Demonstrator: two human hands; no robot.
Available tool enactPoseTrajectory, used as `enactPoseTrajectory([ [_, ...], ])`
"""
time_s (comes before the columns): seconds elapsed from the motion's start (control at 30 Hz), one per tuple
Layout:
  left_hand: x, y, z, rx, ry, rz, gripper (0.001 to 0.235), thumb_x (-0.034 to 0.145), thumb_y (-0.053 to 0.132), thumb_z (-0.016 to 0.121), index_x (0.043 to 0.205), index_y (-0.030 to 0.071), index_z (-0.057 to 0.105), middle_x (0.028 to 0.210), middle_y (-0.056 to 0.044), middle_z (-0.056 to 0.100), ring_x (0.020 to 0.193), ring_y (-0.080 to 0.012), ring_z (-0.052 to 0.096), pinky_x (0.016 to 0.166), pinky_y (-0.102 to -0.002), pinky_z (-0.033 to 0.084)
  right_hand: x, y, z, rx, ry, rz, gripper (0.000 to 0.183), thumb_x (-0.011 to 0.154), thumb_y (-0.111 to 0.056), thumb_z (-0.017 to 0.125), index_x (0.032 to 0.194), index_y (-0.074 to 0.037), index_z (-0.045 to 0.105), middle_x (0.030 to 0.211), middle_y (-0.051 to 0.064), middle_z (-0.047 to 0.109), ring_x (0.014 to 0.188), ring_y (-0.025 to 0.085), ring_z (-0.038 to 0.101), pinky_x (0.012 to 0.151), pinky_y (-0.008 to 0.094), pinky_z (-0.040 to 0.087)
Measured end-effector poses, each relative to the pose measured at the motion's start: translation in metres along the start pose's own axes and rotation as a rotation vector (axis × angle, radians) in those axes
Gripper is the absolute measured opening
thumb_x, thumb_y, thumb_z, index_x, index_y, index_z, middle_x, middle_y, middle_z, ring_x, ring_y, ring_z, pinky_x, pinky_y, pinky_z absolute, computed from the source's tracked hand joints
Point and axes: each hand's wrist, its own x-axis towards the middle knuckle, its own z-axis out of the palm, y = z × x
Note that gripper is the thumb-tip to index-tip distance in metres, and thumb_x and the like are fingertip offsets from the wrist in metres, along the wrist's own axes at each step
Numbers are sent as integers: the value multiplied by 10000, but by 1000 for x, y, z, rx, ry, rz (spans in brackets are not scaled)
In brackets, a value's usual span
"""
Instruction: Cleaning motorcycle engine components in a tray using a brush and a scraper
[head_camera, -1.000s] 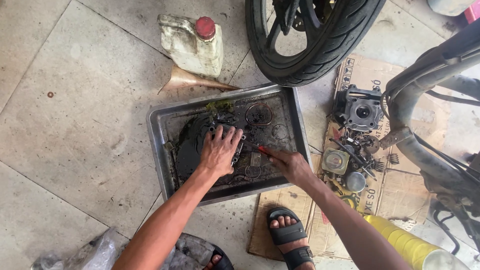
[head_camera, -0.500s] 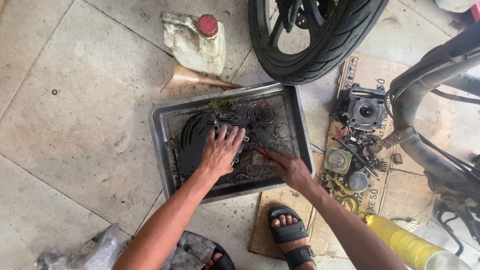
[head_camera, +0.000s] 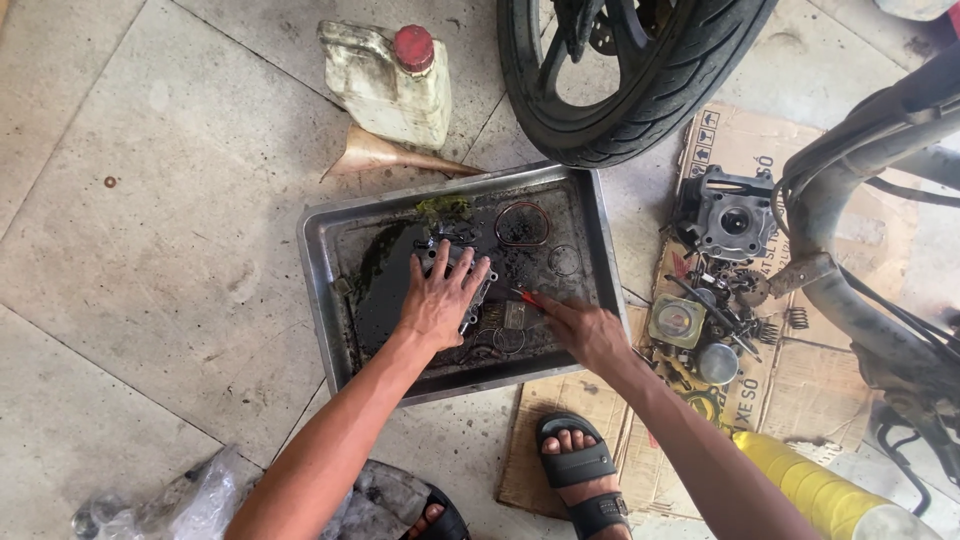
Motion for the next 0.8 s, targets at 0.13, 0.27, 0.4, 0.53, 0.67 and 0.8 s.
enactPoseTrajectory([
  [0.13, 3, -1, 6, 27, 22, 12, 1329, 576, 394, 962, 1627, 155, 185, 1603, -163, 317, 1489, -473, 204, 1070, -728, 343, -3, -9, -2, 372, -137, 204, 386, 949, -315, 618, 1329, -343, 673, 948, 142, 755, 829, 456, 722, 670, 534, 574],
  [0.27, 4, -2, 9, 37, 36, 25, 1370, 558, 379, 969, 1635, 161, 152, 1589, -170, 338, 1484, -488, 211, 1069, -747, 337, -1, -13, -7, 184, -81, 68, 404, 986, -319, 581, 1382, -381, 634, 939, 97, 712, 769, 373, 729, 676, 475, 592],
  [0.4, 1, 0, -5, -9, 28, 19, 1308, 542, 343, 977, 1610, 163, 242, 1565, -168, 398, 1485, -479, 236, 1089, -740, 335, -6, -1, 19, 280, -75, 134, 418, 985, -356, 584, 1395, -427, 613, 850, 100, 695, 739, 391, 726, 648, 507, 571],
  [0.53, 0, 0, -7, 28, 10, 33, 1287, 554, 395, 959, 1599, 140, 252, 1551, -134, 430, 1479, -462, 260, 1086, -707, 376, -11, -10, 14, 595, -123, 213, 394, 949, -258, 659, 1341, -282, 692, 885, 184, 760, 845, 428, 737, 687, 458, 569],
  [0.67, 1, -4, -5, 44, 7, 57, 1277, 563, 409, 938, 1598, 144, 239, 1547, -110, 441, 1474, -448, 274, 1075, -698, 396, -16, -23, 2, 716, -154, 258, 407, 909, -247, 687, 1314, -287, 716, 797, 165, 782, 845, 371, 761, 734, 447, 576],
  [0.8, 2, -15, 0, -16, 34, 40, 1293, 567, 419, 943, 1600, 133, 220, 1551, -119, 432, 1470, -459, 277, 1075, -702, 396, -2, -23, -11, 609, -11, 267, 395, 929, -250, 686, 1322, -268, 711, 1001, 132, 798, 961, 343, 748, 773, 416, 588],
])
